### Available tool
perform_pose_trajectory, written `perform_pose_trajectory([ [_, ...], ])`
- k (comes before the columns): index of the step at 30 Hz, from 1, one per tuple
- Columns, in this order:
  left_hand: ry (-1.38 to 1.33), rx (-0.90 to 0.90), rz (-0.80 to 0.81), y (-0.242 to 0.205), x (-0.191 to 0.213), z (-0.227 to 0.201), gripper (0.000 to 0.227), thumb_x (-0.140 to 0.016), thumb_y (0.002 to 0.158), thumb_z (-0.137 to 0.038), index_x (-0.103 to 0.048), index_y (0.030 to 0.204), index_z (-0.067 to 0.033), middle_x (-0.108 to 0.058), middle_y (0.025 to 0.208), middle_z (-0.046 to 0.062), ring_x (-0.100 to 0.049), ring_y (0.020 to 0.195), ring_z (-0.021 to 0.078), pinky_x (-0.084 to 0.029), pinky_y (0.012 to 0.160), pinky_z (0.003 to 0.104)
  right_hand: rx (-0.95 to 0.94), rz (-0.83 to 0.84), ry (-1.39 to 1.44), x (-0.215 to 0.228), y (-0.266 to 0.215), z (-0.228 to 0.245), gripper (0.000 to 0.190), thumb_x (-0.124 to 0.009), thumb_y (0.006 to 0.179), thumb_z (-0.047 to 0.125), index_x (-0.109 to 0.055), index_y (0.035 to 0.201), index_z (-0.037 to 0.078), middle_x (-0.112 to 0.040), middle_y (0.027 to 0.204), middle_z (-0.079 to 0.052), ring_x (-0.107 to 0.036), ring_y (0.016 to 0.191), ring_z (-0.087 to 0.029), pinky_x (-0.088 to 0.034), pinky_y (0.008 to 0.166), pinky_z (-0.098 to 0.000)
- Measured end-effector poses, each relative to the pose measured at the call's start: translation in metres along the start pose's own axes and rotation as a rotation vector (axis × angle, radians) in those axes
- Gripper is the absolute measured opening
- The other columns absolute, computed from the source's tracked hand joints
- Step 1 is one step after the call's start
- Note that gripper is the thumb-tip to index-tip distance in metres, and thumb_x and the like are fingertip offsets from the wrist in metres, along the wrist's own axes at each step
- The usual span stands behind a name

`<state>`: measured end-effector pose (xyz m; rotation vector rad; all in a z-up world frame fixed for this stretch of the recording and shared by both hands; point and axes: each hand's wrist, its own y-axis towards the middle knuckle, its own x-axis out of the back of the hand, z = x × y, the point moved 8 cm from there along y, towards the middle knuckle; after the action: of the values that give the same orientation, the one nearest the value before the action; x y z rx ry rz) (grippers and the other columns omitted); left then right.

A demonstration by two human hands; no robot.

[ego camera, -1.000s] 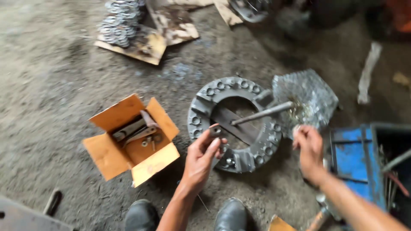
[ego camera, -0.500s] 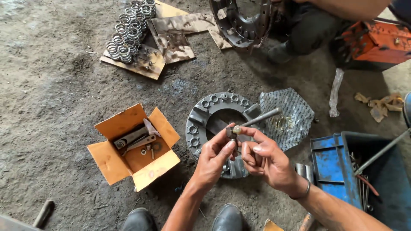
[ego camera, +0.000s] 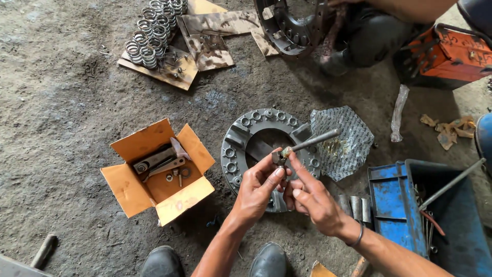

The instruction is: Assembling the internal components of a heavy-duty clutch pressure plate by hand.

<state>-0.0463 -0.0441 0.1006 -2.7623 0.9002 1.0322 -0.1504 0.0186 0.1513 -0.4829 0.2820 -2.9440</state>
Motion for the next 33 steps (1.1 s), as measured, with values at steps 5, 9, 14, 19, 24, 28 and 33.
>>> perform_pose_trajectory([
  [5, 0.013, 0.024, -0.01, 0.0, 0.0, 0.004, 0.055, -0.063, 0.101, -0.019, -0.05, 0.151, 0.0004, -0.068, 0.103, 0.004, -0.06, 0.086, 0.0087, -0.051, 0.075, 0.026, 0.229, -0.071, -0.533, -0.003, 0.0, 0.024, 0.087, -0.047, 0.09, 0.009, -0.005, 0.166, 0.008, -0.068, 0.084, -0.008, -0.062, 0.065, -0.016, -0.053, 0.062, -0.0341],
  [9, 0.099, 0.027, -0.019, 0.0, 0.0, 0.003, 0.055, -0.063, 0.101, -0.018, -0.051, 0.151, 0.0005, -0.064, 0.093, 0.002, -0.058, 0.082, 0.0085, -0.051, 0.07, 0.026, 0.252, -0.158, -1.07, -0.002, 0.0, 0.038, 0.092, -0.057, 0.08, 0.009, -0.016, 0.162, 0.005, -0.065, 0.074, -0.012, -0.066, 0.058, -0.028, -0.056, 0.056, -0.0433],
  [14, 0.119, 0.05, -0.023, 0.0, 0.001, 0.005, 0.054, -0.063, 0.1, -0.018, -0.052, 0.15, 0.0004, -0.067, 0.097, 0.002, -0.059, 0.081, 0.0082, -0.051, 0.07, 0.026, 0.419, -0.149, -1.349, -0.002, -0.002, 0.066, 0.075, -0.061, 0.078, 0.011, -0.042, 0.148, -0.004, -0.056, 0.067, -0.01, -0.06, 0.05, -0.025, -0.054, 0.048, -0.0408],
  [19, 0.056, 0.087, 0.024, 0.0, -0.005, 0.014, 0.054, -0.065, 0.099, -0.019, -0.052, 0.149, -0.0017, -0.071, 0.099, 0.004, -0.06, 0.081, 0.0081, -0.052, 0.071, 0.026, 0.643, -0.211, -1.406, 0.0, -0.015, 0.083, 0.054, -0.063, 0.076, 0.014, -0.061, 0.127, -0.004, -0.055, 0.07, -0.009, -0.059, 0.055, -0.025, -0.052, 0.052, -0.0394],
  [24, -0.035, 0.089, 0.039, 0.001, -0.008, 0.012, 0.043, -0.064, 0.102, -0.022, -0.062, 0.137, 0.0022, -0.071, 0.1, 0.004, -0.058, 0.08, 0.0082, -0.05, 0.071, 0.026, 0.474, -0.287, -0.821, 0.026, -0.016, 0.073, 0.053, -0.059, 0.087, 0.015, -0.054, 0.139, 0.004, -0.061, 0.077, -0.006, -0.059, 0.062, -0.016, -0.051, 0.058, -0.0313],
  [28, -0.046, 0.086, 0.055, 0.002, -0.009, 0.014, 0.045, -0.064, 0.102, -0.023, -0.061, 0.141, -0.0002, -0.071, 0.101, 0.003, -0.057, 0.08, 0.0079, -0.05, 0.071, 0.026, 0.27, -0.185, -0.551, 0.025, -0.01, 0.044, 0.071, -0.057, 0.086, 0.015, -0.041, 0.155, 0.003, -0.056, 0.069, -0.002, -0.053, 0.057, -0.01, -0.048, 0.055, -0.0281],
  [33, -0.077, 0.071, 0.033, 0.003, -0.01, 0.014, 0.046, -0.067, 0.1, -0.021, -0.061, 0.141, -0.0003, -0.073, 0.101, 0.004, -0.06, 0.084, 0.0079, -0.051, 0.074, 0.026, 0.166, -0.112, -0.434, 0.021, -0.007, 0.025, 0.081, -0.056, 0.085, 0.013, -0.03, 0.162, 0.007, -0.045, 0.064, -0.001, -0.045, 0.058, -0.01, -0.044, 0.057, -0.0278],
])
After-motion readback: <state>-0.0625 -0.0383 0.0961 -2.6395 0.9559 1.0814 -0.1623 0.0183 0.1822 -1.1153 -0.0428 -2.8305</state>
